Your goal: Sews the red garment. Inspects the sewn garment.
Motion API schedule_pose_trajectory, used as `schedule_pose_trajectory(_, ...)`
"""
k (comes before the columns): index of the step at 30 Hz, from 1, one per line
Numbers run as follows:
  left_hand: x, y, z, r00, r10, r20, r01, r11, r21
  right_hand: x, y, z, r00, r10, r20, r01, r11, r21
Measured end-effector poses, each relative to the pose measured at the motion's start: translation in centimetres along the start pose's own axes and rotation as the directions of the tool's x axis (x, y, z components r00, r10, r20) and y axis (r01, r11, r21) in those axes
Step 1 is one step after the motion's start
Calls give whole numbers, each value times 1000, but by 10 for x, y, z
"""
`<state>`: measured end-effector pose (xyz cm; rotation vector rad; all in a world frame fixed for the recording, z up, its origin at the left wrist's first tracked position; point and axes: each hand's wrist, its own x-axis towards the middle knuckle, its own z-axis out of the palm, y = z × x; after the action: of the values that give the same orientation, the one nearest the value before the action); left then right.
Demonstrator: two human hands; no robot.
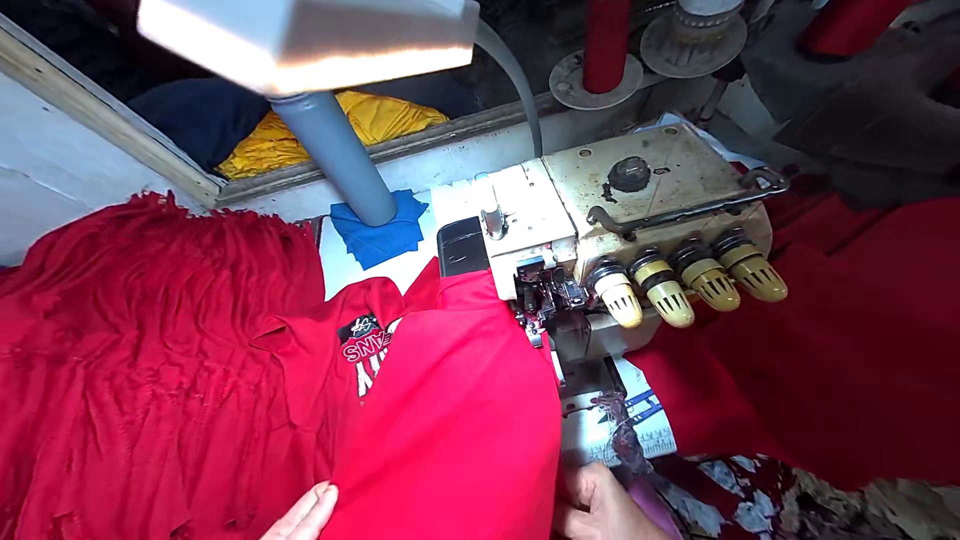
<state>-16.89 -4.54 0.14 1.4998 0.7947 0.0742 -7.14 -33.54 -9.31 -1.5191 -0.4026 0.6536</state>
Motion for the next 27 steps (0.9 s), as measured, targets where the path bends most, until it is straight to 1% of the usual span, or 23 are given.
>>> schedule_pose_trajectory(1, 7, -11, -8, 993, 77, -86, -44, 942, 334, 0, 5, 0, 1000, -18, -2, 18, 1000, -1)
schedule_pose_trajectory(2, 11, -16, -14, 976, 200, -88, -109, 794, 598, -1, 8, -1, 1000, -28, 4, 28, 1000, -10)
schedule_pose_trajectory(3, 12, -15, -12, 938, 344, -35, -209, 645, 735, -2, 9, -2, 999, -34, 11, 34, 999, -15)
schedule_pose_trajectory(4, 11, -7, -2, 873, 484, 49, -333, 520, 787, -3, 9, -4, 999, -37, 15, 37, 999, -14)
schedule_pose_trajectory(5, 8, 6, 15, 799, 584, 141, -454, 434, 778, -4, 10, -4, 999, -42, 18, 43, 999, -9)
schedule_pose_trajectory(6, 5, 19, 37, 715, 663, 223, -575, 376, 727, -5, 10, -5, 999, -46, 23, 46, 999, 0)
schedule_pose_trajectory(8, 6, 36, 84, 555, 742, 376, -782, 312, 539, -6, 8, -4, 998, -51, 32, 50, 999, 14)
schedule_pose_trajectory(9, 11, 39, 105, 479, 756, 447, -849, 269, 455, -6, 7, -3, 998, -52, 39, 51, 999, 16)
schedule_pose_trajectory(10, 18, 37, 122, 413, 765, 495, -883, 203, 423, -6, 5, -2, 998, -55, 43, 54, 998, 12)
schedule_pose_trajectory(11, 27, 35, 137, 370, 776, 511, -885, 127, 449, -6, 5, -2, 997, -64, 42, 63, 998, 9)
schedule_pose_trajectory(13, 41, 31, 157, 337, 800, 496, -837, 13, 548, -7, 4, -2, 996, -90, 28, 91, 996, -11)
schedule_pose_trajectory(15, 47, 31, 164, 325, 808, 492, -800, -44, 599, -8, 3, -3, 996, -90, 26, 91, 995, -30)
schedule_pose_trajectory(18, 48, 32, 166, 320, 808, 495, -787, -64, 613, -6, 4, -5, 996, -84, 38, 85, 996, -24)
schedule_pose_trajectory(22, 49, 32, 170, 301, 808, 506, -780, -96, 618, -3, 6, -3, 995, -95, 27, 94, 995, 33)
schedule_pose_trajectory(24, 48, 32, 166, 310, 789, 531, -799, -87, 596, -2, 5, -2, 993, -119, 19, 118, 992, 41)
schedule_pose_trajectory(25, 46, 32, 162, 322, 780, 537, -818, -57, 572, -2, 5, -1, 991, -136, 18, 135, 990, 35)
schedule_pose_trajectory(26, 41, 31, 156, 344, 778, 526, -842, 9, 539, -2, 4, 0, 987, -158, 23, 157, 987, 32)
schedule_pose_trajectory(27, 35, 29, 149, 372, 787, 492, -863, 97, 497, -3, 5, 0, 983, -181, 40, 180, 983, 38)
